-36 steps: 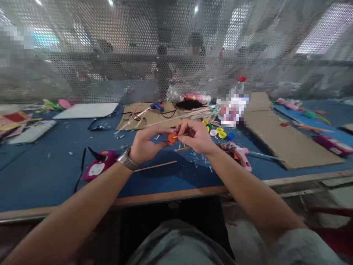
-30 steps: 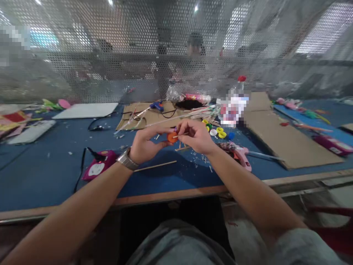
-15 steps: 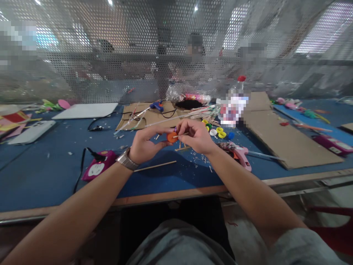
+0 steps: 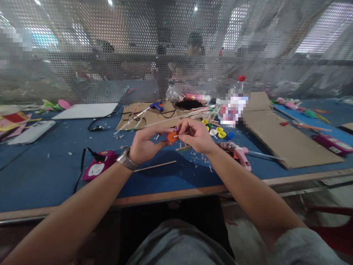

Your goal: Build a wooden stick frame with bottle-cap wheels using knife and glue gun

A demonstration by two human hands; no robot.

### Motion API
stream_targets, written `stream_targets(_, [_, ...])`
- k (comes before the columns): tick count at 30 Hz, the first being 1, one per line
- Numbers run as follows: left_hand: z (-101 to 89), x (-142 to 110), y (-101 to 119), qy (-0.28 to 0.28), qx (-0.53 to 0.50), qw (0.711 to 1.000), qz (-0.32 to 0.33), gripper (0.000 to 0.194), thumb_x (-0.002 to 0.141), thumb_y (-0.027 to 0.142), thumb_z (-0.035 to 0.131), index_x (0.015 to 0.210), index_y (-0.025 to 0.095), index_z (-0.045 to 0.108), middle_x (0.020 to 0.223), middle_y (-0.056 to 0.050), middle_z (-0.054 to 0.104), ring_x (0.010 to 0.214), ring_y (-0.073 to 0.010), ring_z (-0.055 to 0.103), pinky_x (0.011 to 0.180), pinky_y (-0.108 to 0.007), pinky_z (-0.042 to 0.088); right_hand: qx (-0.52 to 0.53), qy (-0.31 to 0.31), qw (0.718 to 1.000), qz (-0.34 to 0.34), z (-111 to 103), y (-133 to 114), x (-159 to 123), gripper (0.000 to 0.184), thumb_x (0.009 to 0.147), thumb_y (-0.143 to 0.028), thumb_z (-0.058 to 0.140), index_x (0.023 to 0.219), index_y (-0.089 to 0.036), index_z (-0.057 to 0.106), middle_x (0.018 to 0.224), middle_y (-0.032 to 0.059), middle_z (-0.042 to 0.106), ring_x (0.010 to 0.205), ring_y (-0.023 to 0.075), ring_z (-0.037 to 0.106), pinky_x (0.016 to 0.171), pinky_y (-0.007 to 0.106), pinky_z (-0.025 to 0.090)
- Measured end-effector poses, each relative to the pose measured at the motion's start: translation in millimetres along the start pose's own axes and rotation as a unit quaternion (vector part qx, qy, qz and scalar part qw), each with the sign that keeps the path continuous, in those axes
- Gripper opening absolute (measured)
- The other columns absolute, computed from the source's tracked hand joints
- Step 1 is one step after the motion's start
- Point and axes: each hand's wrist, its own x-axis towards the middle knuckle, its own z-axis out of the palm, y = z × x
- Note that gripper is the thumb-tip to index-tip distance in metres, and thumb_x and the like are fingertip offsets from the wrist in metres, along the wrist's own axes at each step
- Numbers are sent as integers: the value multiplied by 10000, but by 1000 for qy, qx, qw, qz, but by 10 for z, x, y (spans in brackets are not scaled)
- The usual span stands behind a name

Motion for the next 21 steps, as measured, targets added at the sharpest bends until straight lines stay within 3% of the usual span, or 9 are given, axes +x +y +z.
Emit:
stream_targets(6, [-5, -5, -1, 1, 5, 1000, -1, 349, 891, 321, 971, 1223, 293, 868, 1163, -70, 908, 1043, -273, 861, 947, -431, 672, -2, 2, 1000, 4, -2, -4, -2, 181, 758, -226, 810, 792, -239, 633, 956, 35, 722, 816, 183, 647, 659, 316, 523])
stream_targets(21, [7, 5, -9, 8, -5, 1000, 5, 356, 885, 364, 980, 1202, 246, 871, 1154, -91, 908, 1032, -285, 866, 948, -434, 681, -1, 7, 1000, 4, 8, -32, 5, 179, 741, -237, 814, 778, -240, 639, 945, 37, 722, 818, 187, 638, 662, 320, 514])
